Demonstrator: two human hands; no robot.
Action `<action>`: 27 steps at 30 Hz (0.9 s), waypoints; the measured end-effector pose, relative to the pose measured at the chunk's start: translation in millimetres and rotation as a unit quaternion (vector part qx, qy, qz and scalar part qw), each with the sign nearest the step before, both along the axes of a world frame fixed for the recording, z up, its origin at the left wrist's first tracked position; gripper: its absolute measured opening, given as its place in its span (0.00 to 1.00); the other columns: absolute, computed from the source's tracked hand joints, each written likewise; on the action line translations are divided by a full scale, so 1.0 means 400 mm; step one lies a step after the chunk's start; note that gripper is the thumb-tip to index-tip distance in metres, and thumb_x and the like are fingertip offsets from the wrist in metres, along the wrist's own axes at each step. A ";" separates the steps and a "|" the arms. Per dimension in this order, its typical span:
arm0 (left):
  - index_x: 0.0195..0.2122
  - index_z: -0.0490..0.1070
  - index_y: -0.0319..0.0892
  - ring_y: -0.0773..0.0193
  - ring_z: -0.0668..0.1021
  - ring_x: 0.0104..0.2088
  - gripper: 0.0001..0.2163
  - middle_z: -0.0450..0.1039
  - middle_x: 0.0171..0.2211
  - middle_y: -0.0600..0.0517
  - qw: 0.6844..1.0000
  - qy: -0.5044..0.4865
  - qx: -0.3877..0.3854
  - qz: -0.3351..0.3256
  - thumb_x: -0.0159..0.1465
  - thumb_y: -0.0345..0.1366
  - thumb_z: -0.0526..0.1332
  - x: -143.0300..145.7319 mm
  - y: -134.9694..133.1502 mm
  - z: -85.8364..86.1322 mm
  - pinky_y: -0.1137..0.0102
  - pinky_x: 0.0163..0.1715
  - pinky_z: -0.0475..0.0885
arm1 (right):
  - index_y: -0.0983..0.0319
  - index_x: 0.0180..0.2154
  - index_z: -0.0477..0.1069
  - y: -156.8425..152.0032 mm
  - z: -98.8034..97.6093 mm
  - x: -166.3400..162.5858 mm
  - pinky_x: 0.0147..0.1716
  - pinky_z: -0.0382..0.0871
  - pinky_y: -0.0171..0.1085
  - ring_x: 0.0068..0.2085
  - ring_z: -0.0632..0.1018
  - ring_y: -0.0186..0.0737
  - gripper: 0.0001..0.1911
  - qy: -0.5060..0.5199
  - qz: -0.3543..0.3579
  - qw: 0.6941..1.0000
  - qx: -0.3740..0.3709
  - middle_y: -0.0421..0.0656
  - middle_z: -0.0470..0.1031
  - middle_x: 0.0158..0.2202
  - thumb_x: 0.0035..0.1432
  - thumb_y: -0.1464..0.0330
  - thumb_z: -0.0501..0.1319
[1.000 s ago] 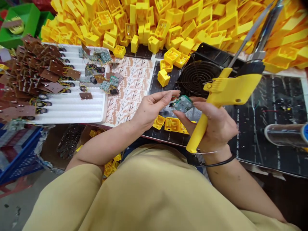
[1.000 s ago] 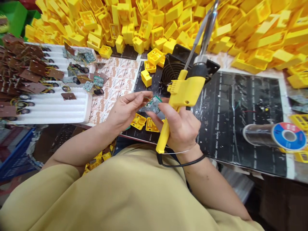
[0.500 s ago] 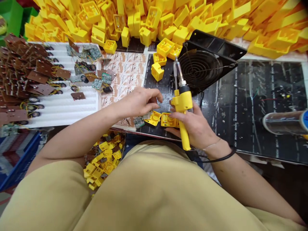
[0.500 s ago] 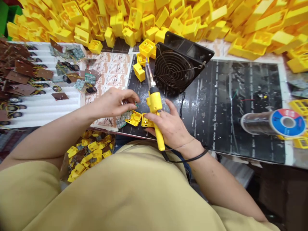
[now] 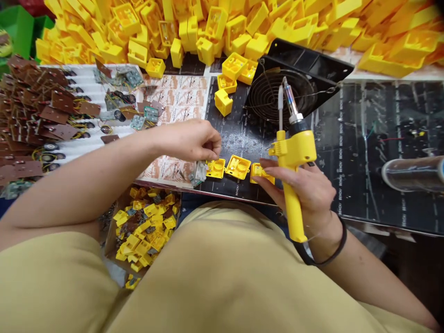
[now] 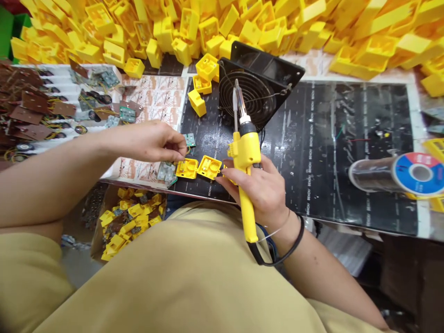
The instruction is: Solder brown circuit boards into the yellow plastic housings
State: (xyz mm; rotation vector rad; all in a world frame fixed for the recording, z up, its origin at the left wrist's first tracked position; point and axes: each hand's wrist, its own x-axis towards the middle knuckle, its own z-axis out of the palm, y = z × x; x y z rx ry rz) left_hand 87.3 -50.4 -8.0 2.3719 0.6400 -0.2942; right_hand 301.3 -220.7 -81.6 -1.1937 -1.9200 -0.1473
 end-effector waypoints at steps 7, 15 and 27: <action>0.27 0.73 0.42 0.70 0.71 0.23 0.05 0.71 0.22 0.57 0.988 -0.030 -0.130 0.076 0.58 0.36 0.62 0.038 -0.032 -0.028 0.74 0.27 0.64 | 0.58 0.48 0.67 0.028 -0.022 -0.036 0.50 0.77 0.44 0.34 0.81 0.39 0.16 -0.009 0.008 1.000 0.008 0.39 0.80 0.36 0.63 0.63 0.69; 0.29 0.73 0.40 0.71 0.71 0.24 0.04 0.72 0.24 0.56 0.961 -0.079 -0.236 0.121 0.58 0.35 0.62 0.031 -0.053 -0.078 0.75 0.26 0.64 | 0.58 0.49 0.66 0.063 -0.027 -0.078 0.49 0.76 0.43 0.31 0.76 0.37 0.13 -0.006 -0.002 0.999 0.034 0.36 0.72 0.30 0.65 0.71 0.64; 0.36 0.79 0.38 0.67 0.78 0.31 0.08 0.80 0.31 0.52 0.997 -0.011 0.053 0.058 0.61 0.29 0.60 0.034 -0.078 -0.036 0.75 0.32 0.66 | 0.58 0.49 0.70 0.066 -0.010 -0.041 0.55 0.73 0.42 0.31 0.75 0.32 0.12 -0.046 0.063 0.997 0.018 0.34 0.71 0.28 0.67 0.77 0.58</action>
